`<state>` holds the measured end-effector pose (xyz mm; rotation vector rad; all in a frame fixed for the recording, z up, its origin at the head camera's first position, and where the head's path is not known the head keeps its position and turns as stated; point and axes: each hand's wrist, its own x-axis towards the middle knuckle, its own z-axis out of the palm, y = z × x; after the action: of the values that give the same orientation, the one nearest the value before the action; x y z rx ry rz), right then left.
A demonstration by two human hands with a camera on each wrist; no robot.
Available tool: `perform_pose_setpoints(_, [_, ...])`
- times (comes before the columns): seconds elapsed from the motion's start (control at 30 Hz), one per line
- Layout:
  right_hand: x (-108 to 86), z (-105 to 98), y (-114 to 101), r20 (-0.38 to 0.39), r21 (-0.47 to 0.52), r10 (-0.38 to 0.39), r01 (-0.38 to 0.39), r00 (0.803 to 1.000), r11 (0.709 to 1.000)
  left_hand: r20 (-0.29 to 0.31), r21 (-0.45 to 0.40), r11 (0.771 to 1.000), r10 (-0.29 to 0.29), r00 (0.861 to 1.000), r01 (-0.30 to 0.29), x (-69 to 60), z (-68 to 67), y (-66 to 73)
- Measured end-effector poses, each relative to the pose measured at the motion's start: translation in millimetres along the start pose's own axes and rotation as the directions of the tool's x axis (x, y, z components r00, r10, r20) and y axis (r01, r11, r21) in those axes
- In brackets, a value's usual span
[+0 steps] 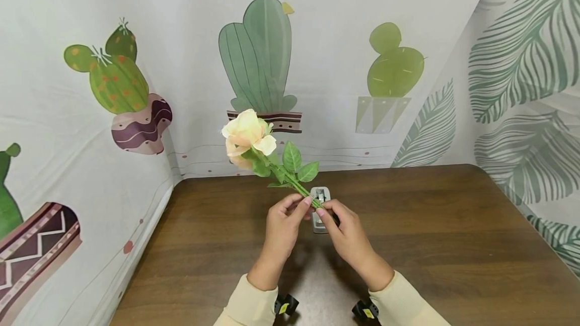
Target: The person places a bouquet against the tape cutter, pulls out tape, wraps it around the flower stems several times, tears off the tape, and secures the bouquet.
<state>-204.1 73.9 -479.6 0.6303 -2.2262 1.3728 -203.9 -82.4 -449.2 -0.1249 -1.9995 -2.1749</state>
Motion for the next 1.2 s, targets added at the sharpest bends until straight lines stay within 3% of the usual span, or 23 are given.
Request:
perform_pose_setpoints(0.6, [0.6,-0.2,-0.4,-0.008,-0.011,0.014,-0.014,1.000,1.000,-0.004,0.075,0.997,-0.004,1.000,0.005,0.0,0.9,-1.5])
perform_pose_setpoints(0.87, [-0.2,-0.1,0.7,-0.007,0.029,0.025,-0.025,1.000,0.999,0.006,0.054,0.999,-0.007,1.000,0.006,-0.9,1.1,-1.1])
perform_pose_setpoints(1.2, [0.3,2.8,6.7,-0.045,-0.008,-0.056,0.056,0.997,0.998,0.011,0.065,0.998,0.018,1.000,-0.019,0.2,0.9,-4.2])
